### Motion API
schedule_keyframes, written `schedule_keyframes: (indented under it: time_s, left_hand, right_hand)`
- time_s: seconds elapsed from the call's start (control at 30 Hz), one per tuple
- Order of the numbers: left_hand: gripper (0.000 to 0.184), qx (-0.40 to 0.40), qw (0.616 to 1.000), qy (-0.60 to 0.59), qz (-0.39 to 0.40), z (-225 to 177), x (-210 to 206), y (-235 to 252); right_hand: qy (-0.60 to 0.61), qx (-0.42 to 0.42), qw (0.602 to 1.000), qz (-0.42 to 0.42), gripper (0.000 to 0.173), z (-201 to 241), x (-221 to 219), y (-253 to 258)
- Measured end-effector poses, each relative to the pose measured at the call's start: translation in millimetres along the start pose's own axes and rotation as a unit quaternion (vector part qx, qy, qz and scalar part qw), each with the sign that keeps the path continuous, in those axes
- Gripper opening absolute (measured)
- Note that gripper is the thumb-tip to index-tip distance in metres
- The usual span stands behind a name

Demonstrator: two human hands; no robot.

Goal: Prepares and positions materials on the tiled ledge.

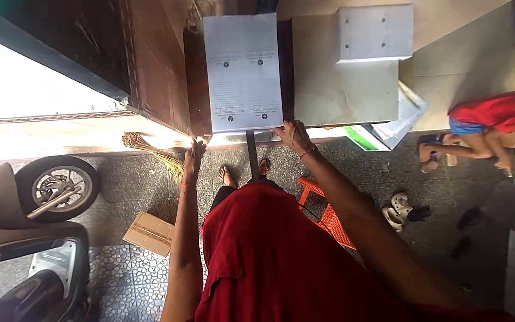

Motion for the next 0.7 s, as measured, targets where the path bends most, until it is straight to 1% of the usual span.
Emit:
schedule_keyframes:
  time_s: [0.1, 0.2, 0.27, 0.33, 0.43, 0.53, 0.6, 0.67, 0.7]
  left_hand:
    - [0.075, 0.019, 1.0, -0.014, -0.006, 10, 1, -3]
    - [0.072, 0.023, 0.999, -0.029, -0.017, 9, 3, -9]
    - [0.073, 0.018, 0.999, -0.033, -0.022, 4, 3, -18]
    - [0.075, 0.01, 0.999, -0.027, -0.025, -6, 3, -32]
    - [0.073, -0.025, 0.996, -0.065, -0.048, -27, -1, -48]
    - [0.071, -0.055, 0.992, -0.105, -0.047, -56, -15, -74]
    - [0.069, -0.063, 0.987, -0.143, -0.034, -70, -30, -80]
    - [0.068, -0.047, 0.98, -0.191, -0.002, -78, -50, -84]
    - [0.068, -0.032, 0.976, -0.213, 0.02, -81, -64, -87]
  right_hand:
    - [-0.014, 0.027, 1.0, 0.001, 0.051, 0, 1, 0]
    - [-0.027, 0.043, 0.999, -0.005, 0.048, 4, 2, -2]
    - [-0.033, 0.044, 0.998, 0.0, 0.044, 4, 2, -3]
    - [-0.037, 0.064, 0.997, -0.011, 0.042, 3, 1, -4]
    - [-0.034, 0.077, 0.996, -0.009, 0.041, 1, 2, -3]
    - [-0.029, 0.066, 0.997, 0.022, 0.037, -5, 0, -2]
    - [-0.035, 0.051, 0.996, 0.07, 0.031, -11, 2, 2]
    - [-0.038, 0.04, 0.993, 0.103, 0.025, -25, 9, 17]
    - [-0.022, 0.03, 0.994, 0.101, 0.024, -34, 19, 29]
Point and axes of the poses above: each hand's wrist, its own y-axis towards the middle knuckle, its own x-axis out of the back of the hand, z = x × y, the point moved 7 cm from there along y, towards the middle knuckle, and after that the axes turned 10 degrees about y, right-handed, at the moved point
